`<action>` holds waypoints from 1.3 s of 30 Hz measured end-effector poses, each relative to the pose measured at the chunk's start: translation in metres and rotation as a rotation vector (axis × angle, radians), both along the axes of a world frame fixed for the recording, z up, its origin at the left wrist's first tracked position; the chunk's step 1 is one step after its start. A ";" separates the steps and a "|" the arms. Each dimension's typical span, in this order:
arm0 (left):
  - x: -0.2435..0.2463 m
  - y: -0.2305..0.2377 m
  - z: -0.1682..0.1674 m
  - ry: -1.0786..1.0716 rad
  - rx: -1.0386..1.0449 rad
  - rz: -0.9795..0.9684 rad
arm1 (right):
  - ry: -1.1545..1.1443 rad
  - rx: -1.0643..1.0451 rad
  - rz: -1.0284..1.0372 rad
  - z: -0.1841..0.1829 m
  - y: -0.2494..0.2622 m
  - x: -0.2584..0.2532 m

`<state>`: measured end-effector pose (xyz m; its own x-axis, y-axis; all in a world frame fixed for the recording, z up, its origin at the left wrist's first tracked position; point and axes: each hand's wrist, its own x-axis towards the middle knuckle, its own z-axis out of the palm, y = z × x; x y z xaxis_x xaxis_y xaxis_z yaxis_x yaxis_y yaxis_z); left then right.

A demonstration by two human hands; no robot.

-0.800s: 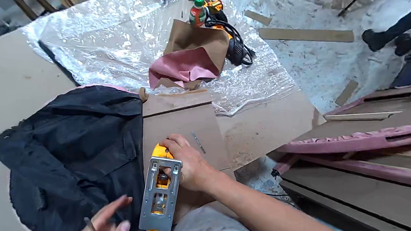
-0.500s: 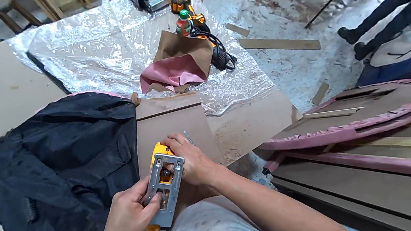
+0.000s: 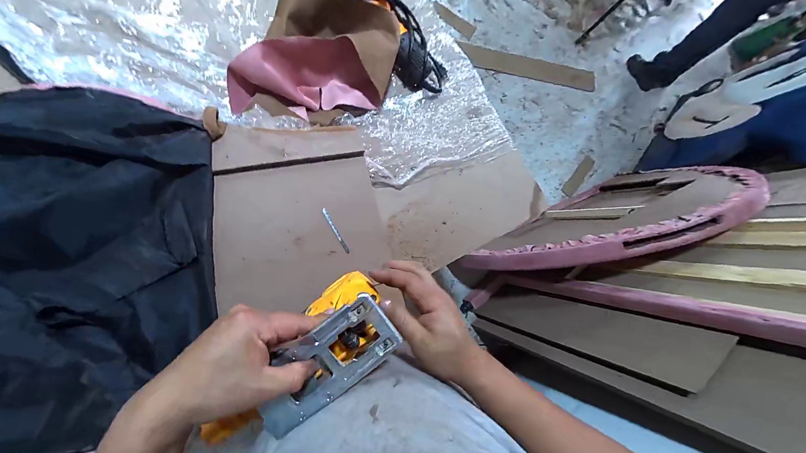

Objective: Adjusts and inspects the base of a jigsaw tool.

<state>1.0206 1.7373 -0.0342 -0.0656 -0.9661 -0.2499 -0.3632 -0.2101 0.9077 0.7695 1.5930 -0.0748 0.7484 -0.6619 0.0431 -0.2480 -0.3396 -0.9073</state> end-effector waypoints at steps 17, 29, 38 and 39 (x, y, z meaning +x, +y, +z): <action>0.000 0.021 -0.012 0.014 -0.170 0.201 | 0.015 0.153 -0.003 0.042 0.015 0.017; 0.000 0.019 -0.012 0.058 -0.146 0.204 | -0.101 0.025 0.145 0.026 0.008 0.025; 0.000 0.018 -0.010 0.062 -0.144 0.204 | -0.174 -0.013 0.210 0.017 0.005 0.029; 0.000 0.018 -0.011 0.068 -0.142 0.203 | -0.172 -0.019 0.224 0.016 0.004 0.029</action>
<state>1.0209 1.7555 -0.0448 0.1212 -0.9862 -0.1127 -0.2637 -0.1414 0.9542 0.7986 1.5971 -0.0586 0.8566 -0.4785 0.1929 -0.0078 -0.3858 -0.9225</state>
